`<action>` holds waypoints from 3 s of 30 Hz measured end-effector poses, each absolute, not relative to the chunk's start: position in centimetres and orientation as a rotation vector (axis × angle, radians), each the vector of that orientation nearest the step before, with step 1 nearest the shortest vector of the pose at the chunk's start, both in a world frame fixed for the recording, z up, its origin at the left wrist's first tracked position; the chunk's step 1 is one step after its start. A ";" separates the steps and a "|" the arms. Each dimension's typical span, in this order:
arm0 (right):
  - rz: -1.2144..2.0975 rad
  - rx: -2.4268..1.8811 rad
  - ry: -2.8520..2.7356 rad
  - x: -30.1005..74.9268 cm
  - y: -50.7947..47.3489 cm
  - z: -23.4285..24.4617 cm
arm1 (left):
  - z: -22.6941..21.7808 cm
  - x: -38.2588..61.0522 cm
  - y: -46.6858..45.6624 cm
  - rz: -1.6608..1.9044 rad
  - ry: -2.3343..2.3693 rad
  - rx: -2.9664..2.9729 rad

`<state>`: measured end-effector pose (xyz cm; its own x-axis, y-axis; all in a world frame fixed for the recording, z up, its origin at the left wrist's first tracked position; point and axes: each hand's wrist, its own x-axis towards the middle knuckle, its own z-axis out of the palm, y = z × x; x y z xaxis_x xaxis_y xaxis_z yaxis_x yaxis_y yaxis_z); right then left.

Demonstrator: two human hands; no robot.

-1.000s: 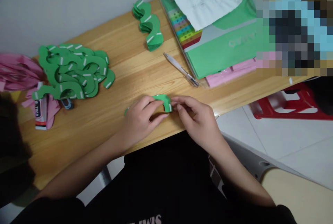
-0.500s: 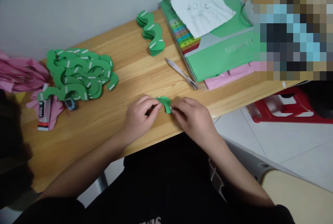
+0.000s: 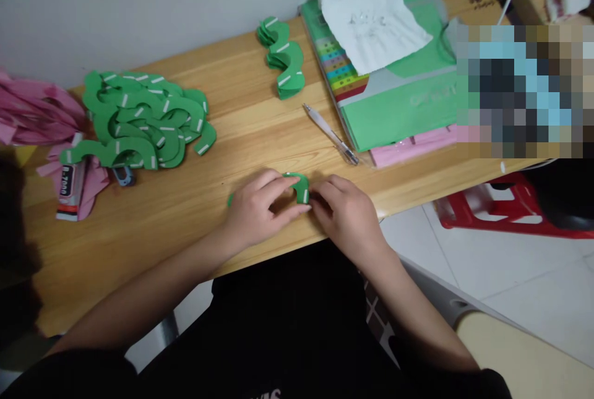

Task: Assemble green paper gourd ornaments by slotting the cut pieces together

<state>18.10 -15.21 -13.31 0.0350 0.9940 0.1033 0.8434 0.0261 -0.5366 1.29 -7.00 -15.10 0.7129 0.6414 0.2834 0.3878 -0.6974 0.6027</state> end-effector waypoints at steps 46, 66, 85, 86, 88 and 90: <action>0.374 -1.812 -1.846 17.9 -15.5 -13.7 | -15.1 1.5 -7.2 0.577 0.862 2.498; 0.365 -1.814 -1.842 18.0 -15.3 -13.7 | -15.1 1.5 -7.1 0.554 0.857 2.491; 0.700 -1.639 -1.945 19.6 -17.3 -11.2 | -15.3 1.3 -7.2 0.598 0.828 2.487; 0.621 -1.649 -1.975 19.4 -17.6 -11.3 | -15.3 1.3 -7.2 0.596 0.829 2.498; 0.476 -1.669 -2.039 18.9 -18.0 -11.7 | -15.4 1.3 -7.2 0.589 0.826 2.520; 0.366 -1.693 -2.082 18.4 -18.4 -12.1 | -15.5 1.3 -7.2 0.582 0.820 2.539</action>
